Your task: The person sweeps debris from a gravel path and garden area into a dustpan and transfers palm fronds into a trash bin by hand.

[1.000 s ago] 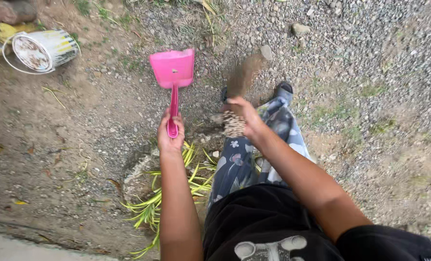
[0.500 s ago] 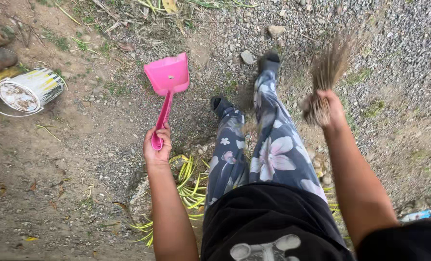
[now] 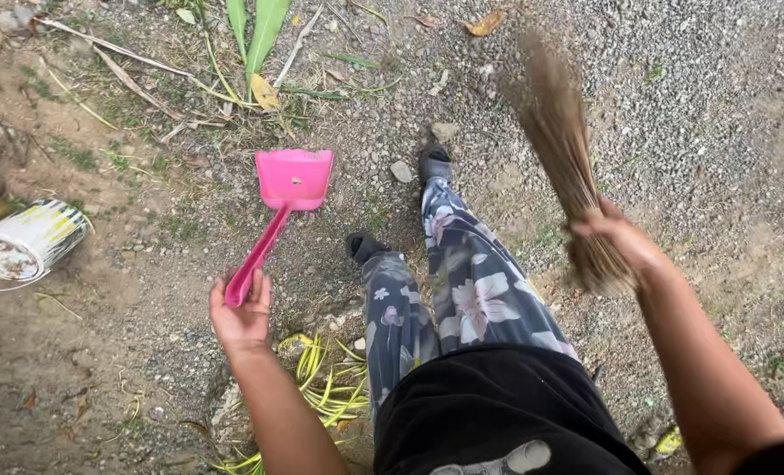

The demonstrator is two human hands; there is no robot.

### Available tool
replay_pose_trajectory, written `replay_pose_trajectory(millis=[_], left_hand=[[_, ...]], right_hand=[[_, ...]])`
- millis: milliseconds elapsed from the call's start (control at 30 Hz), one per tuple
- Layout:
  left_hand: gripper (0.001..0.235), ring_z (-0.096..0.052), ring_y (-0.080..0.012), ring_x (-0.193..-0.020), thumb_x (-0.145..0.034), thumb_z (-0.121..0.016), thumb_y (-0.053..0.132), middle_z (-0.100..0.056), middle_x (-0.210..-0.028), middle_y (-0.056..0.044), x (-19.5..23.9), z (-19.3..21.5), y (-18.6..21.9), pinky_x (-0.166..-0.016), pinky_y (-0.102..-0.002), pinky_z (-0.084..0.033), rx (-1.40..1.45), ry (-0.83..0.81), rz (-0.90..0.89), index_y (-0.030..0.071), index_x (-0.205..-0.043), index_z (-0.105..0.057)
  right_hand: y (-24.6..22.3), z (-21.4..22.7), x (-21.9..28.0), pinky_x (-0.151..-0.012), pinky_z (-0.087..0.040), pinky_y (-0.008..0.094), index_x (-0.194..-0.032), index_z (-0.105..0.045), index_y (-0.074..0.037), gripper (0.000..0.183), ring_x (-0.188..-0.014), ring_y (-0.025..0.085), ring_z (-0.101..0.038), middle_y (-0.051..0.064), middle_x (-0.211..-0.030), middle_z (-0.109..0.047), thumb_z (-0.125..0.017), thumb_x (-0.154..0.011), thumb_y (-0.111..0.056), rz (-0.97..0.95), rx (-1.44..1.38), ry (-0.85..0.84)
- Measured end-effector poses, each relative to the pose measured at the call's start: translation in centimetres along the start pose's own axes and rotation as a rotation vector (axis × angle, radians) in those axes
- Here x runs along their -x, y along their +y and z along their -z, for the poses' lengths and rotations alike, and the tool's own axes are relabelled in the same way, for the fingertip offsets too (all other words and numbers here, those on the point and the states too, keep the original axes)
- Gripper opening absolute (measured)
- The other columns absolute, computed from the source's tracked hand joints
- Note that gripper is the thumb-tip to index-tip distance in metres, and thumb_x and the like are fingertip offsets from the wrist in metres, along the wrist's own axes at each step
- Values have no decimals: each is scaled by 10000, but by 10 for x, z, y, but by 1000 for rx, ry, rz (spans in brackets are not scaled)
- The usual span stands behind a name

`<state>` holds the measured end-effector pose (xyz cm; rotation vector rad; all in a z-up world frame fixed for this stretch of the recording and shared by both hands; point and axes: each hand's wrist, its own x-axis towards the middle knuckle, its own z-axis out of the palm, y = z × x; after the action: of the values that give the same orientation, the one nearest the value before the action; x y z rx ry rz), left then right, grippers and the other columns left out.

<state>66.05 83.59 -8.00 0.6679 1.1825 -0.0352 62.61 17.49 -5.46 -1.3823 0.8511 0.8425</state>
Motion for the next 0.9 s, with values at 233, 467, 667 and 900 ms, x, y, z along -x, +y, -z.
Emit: replay_pose_trajectory(millis=[233, 467, 667, 900], left_hand=[[307, -674, -174, -1017, -1040, -548, 218, -685, -1219, -74, 6, -51, -27, -865, -415, -588, -665, 193, -105, 173, -1339, -604], [370, -684, -172, -1053, -1039, -440, 177, -689, -1266, -55, -2, -36, -24, -823, -408, -588, -772, 208, -131, 188, -1367, -611], [381, -675, -190, -975, -1034, -409, 164, -653, -1282, -28, -11, -1, 4, -782, -412, -599, -710, 261, -66, 203, -1371, -582], [398, -717, -268, -930, -1066, -435, 163, -682, -1282, -176, -54, 60, -12, -811, -414, -587, -536, 57, -116, 133, -1447, -546]], right_hand=[[-69, -128, -132, -765, -652, 447, -1587, -209, -75, 1017, -970, 324, -696, 185, -1222, -601, -755, -738, -197, -87, -110, -315], [-11, -32, 59, -791, -649, 412, -1649, -186, -99, 1053, -774, 338, -703, 268, -954, -693, -737, -783, -335, -148, -97, -357], [95, -54, -57, -598, -567, 460, -1120, -564, -77, 359, -703, 282, -655, 84, -875, -675, -706, -866, -287, -182, -877, 166], [12, -160, -84, -652, -608, 601, -1201, -514, -76, 488, -811, 317, -714, 116, -989, -671, -702, -786, -251, -203, -727, -351]])
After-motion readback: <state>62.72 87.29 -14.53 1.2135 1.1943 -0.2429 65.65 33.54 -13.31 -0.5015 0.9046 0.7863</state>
